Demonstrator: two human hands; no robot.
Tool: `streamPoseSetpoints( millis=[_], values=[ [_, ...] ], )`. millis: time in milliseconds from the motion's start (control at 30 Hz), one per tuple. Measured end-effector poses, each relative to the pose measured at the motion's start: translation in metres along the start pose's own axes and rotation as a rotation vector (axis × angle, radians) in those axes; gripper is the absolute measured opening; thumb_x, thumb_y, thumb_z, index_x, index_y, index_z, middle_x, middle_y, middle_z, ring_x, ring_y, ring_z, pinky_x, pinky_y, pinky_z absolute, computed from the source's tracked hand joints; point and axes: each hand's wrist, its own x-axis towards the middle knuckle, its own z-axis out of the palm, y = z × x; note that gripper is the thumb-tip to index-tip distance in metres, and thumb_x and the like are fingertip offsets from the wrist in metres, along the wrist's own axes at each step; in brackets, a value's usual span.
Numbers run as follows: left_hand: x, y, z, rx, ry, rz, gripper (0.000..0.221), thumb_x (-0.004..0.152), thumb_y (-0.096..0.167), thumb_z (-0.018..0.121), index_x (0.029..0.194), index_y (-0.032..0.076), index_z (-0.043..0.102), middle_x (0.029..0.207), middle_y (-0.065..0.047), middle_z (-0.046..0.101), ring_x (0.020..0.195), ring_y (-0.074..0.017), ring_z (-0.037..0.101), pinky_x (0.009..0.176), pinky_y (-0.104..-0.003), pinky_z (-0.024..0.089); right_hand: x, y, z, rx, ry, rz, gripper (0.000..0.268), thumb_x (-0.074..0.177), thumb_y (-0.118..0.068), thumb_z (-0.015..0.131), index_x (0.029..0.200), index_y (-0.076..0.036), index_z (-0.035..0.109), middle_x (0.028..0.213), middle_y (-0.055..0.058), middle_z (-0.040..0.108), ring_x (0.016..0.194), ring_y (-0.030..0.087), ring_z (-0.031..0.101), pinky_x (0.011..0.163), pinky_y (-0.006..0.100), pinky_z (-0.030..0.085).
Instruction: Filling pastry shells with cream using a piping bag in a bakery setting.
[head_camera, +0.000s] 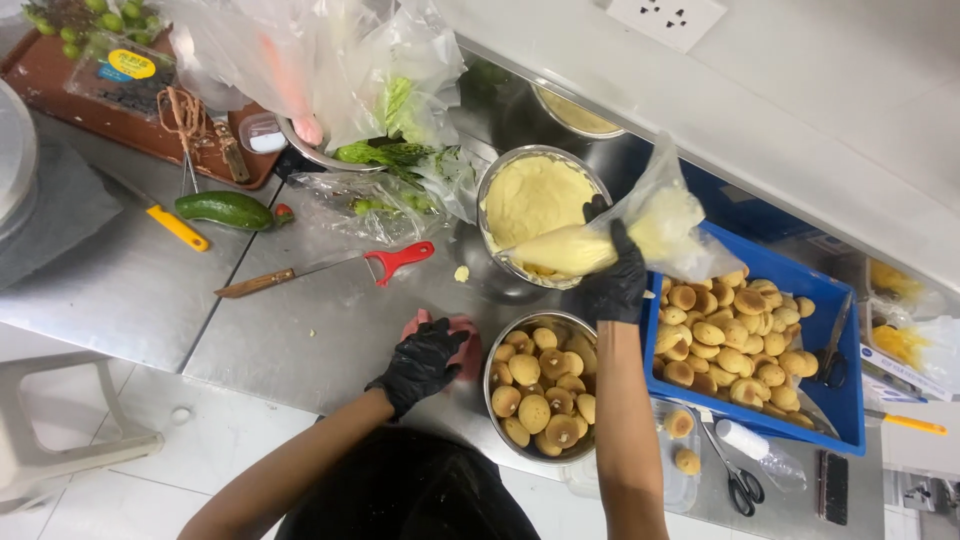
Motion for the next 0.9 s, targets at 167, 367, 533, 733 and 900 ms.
streamPoseSetpoints(
  millis=[167,367,533,733,900],
  values=[
    [-0.052,-0.097,0.064,0.478,0.032,0.136,0.054,0.068,0.016,0.064,0.121,0.005,0.066,0.120,-0.028,0.063,0.114,-0.0463,0.059,0.097,-0.048,0.049,0.095,-0.005,-0.101,-0.057,-0.010,-0.273,0.026,0.094,-0.016,0.069,0.114,-0.002,0.061,0.083,0.009,0.068,0.082,0.025,0.069,0.083,0.041,0.058],
    [-0.055,-0.121,0.075,0.393,-0.128,0.035,0.029,0.082,0.010,0.064,0.110,0.011,0.069,0.109,-0.015,0.065,0.108,-0.0361,0.062,0.098,-0.046,0.050,0.112,0.012,-0.122,-0.266,0.241,-0.527,0.038,0.096,-0.028,0.074,0.124,-0.008,0.059,0.076,0.002,0.057,0.061,0.015,0.051,0.064,0.032,0.051],
    [-0.049,-0.075,0.020,0.301,-0.103,-0.052,0.035,0.073,0.011,0.066,0.107,0.015,0.071,0.109,-0.013,0.067,0.107,-0.0376,0.062,0.088,-0.046,0.053,0.100,0.015,-0.121,-0.184,0.188,-0.431,0.039,0.096,-0.025,0.076,0.126,-0.007,0.058,0.087,0.002,0.060,0.060,0.013,0.048,0.059,0.028,0.046],
    [-0.028,-0.053,-0.024,0.142,-0.036,-0.118,0.036,0.070,0.017,0.075,0.104,0.011,0.071,0.103,-0.015,0.066,0.101,-0.0401,0.060,0.085,-0.050,0.052,0.052,0.005,-0.104,-0.046,0.099,-0.567,0.037,0.103,-0.026,0.074,0.129,-0.005,0.057,0.079,0.004,0.054,0.067,0.016,0.055,0.069,0.032,0.055],
    [0.017,-0.075,-0.027,-0.053,0.027,-0.245,0.031,0.083,0.029,0.076,0.104,0.007,0.069,0.092,-0.013,0.063,0.090,-0.0338,0.062,0.080,-0.048,0.052,0.016,-0.015,-0.105,0.067,0.176,-0.583,0.045,0.099,-0.030,0.071,0.132,-0.003,0.059,0.101,0.010,0.068,0.083,0.022,0.067,0.077,0.038,0.059]
  ],
)
